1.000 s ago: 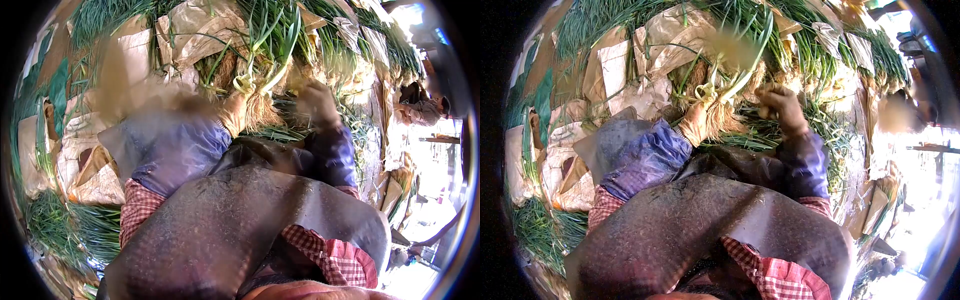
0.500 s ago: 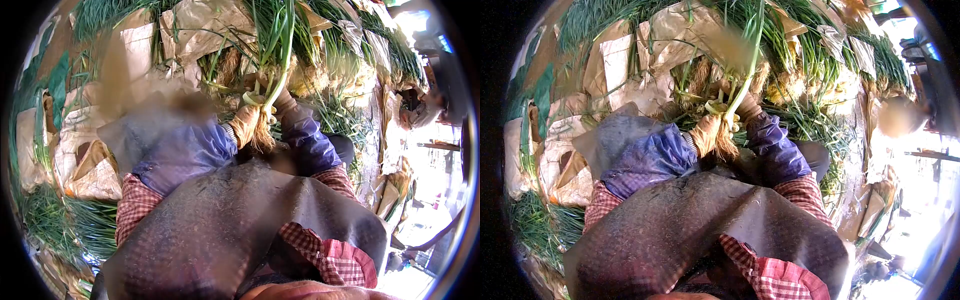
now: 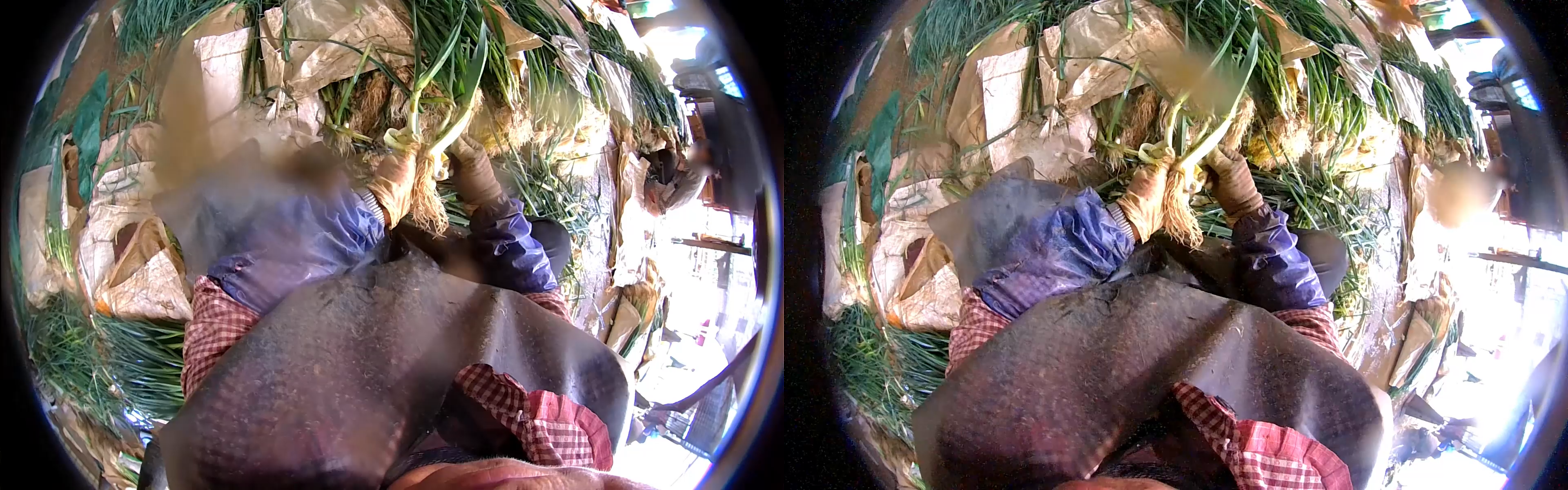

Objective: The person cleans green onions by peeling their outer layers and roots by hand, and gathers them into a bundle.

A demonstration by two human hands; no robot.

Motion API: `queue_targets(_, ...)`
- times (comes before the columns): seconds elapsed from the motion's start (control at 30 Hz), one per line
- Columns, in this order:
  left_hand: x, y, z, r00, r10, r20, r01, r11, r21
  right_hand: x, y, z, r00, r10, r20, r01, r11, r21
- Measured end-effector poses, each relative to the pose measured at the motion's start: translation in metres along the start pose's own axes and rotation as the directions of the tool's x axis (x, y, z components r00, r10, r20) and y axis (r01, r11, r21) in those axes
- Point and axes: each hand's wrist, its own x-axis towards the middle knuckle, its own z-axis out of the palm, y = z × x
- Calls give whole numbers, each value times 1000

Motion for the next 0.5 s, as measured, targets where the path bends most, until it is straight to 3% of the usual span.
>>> queue_targets(0.03,11,-1,-6,994,106,-3,-104,978,182,-3,-3,1,1000,23,-14,-22,997,77)
queue_targets(0.1,1,-5,5,979,150,140,-131,982,-135,-10,-5,-3,993,115,-5,-112,974,196)
queue_targets(0.13,17,-9,-8,991,119,63,-115,991,-65,-12,-5,-5,995,29,91,-58,940,336)
queue_targets(0.2,13,7,-10,997,75,-21,-77,992,-98,-21,-15,-10,998,56,25,-60,837,544)
queue_targets(0.27,-16,41,7,994,84,-72,-95,980,-173,-16,7,-66,985,155,73,-171,873,457)
queue_targets(0.33,-2,39,-8,960,-62,272,154,930,-333,-17,3,-64,972,186,-146,-182,983,38)
queue_targets(0.4,2,28,-1,967,-79,240,156,934,-320,-12,15,-51,985,112,-129,-110,994,25)
queue_targets(0.43,-9,26,7,985,-120,127,150,953,-262,-7,14,-37,980,193,49,-199,962,188)
queue_targets(0.5,-4,12,7,990,-82,119,93,992,-86,-7,6,-11,955,198,222,-234,961,148)
